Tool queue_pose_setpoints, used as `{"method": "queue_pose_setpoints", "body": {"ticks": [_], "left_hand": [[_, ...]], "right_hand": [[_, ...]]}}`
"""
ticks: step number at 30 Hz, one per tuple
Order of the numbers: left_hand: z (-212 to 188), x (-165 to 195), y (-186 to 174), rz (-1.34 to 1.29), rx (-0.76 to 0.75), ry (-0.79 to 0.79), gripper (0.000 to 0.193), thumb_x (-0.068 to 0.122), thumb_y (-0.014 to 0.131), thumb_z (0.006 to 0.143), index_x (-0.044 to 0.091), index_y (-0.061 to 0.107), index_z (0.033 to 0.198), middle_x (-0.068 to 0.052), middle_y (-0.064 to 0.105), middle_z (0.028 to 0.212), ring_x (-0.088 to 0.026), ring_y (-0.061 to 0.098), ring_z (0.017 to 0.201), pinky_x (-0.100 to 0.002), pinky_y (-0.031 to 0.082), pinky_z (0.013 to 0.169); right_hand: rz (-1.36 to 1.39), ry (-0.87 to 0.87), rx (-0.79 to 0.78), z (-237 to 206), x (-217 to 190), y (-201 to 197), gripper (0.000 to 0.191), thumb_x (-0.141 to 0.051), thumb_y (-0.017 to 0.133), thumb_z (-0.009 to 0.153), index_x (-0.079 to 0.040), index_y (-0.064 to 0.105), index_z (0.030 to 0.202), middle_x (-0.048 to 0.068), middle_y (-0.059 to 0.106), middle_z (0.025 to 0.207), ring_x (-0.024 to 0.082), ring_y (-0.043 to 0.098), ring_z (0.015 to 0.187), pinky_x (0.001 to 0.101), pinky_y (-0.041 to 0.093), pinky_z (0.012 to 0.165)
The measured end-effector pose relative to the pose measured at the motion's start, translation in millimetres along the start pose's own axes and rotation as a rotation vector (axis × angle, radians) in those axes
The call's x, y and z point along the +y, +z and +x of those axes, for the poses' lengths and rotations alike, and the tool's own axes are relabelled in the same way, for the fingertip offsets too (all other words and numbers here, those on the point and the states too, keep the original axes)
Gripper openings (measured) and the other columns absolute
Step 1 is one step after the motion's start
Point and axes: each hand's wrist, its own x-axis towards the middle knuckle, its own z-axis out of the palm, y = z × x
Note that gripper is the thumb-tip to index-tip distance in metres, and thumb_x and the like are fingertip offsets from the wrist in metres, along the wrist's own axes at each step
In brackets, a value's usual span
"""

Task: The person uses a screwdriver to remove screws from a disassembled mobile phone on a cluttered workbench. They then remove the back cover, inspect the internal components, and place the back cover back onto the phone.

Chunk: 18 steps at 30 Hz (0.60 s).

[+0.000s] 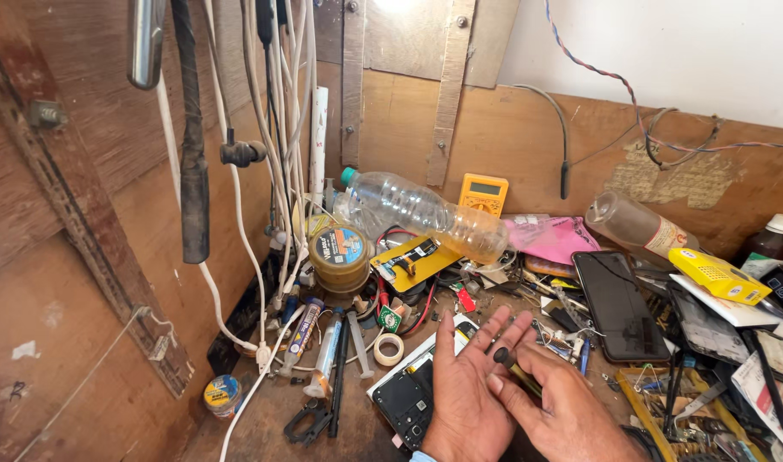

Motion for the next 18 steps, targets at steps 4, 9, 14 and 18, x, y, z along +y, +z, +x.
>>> {"method": "queue_pose_setpoints", "body": {"ticks": [4, 9, 14, 18], "left_hand": [[-1, 0, 2, -0.032, -0.046, -0.004, 0.095, 0.076, 0.042, 0.089, 0.003, 0.047, 0.149, -0.021, 0.06, 0.148, -0.031, 0.052, 0.138, -0.047, 0.04, 0.116], [-5, 2, 9, -0.09, -0.065, -0.032, 0.096, 0.078, 0.044, 0.089, 0.003, 0.049, 0.148, -0.021, 0.058, 0.148, -0.033, 0.051, 0.137, -0.048, 0.042, 0.114], [-7, 2, 12, -0.098, -0.135, -0.035, 0.096, 0.079, 0.043, 0.088, 0.004, 0.048, 0.148, -0.021, 0.058, 0.149, -0.033, 0.052, 0.139, -0.047, 0.042, 0.114], [-7, 0, 11, -0.034, -0.131, -0.041, 0.098, 0.081, 0.042, 0.086, 0.006, 0.049, 0.148, -0.019, 0.06, 0.15, -0.032, 0.052, 0.139, -0.045, 0.04, 0.114]], "right_hand": [[0.015, 0.193, -0.047, -6, 3, -6, 0.027, -0.024, 0.08, 0.082, -0.001, 0.067, 0.09, 0.009, 0.062, 0.082, 0.019, 0.063, 0.076, 0.0345, 0.053, 0.072], [0.081, 0.25, 0.008, -7, 10, -13, 0.031, -0.02, 0.083, 0.08, 0.001, 0.06, 0.076, 0.008, 0.054, 0.07, 0.012, 0.048, 0.072, 0.0326, 0.049, 0.067], [0.141, 0.076, 0.078, -11, 17, -14, 0.04, -0.017, 0.087, 0.079, 0.002, 0.052, 0.072, 0.006, 0.052, 0.072, 0.011, 0.048, 0.073, 0.0308, 0.049, 0.069], [0.092, 0.16, 0.065, -9, 9, -11, 0.032, -0.019, 0.091, 0.072, 0.0, 0.065, 0.075, 0.004, 0.065, 0.075, 0.012, 0.058, 0.073, 0.0312, 0.052, 0.069]]}}
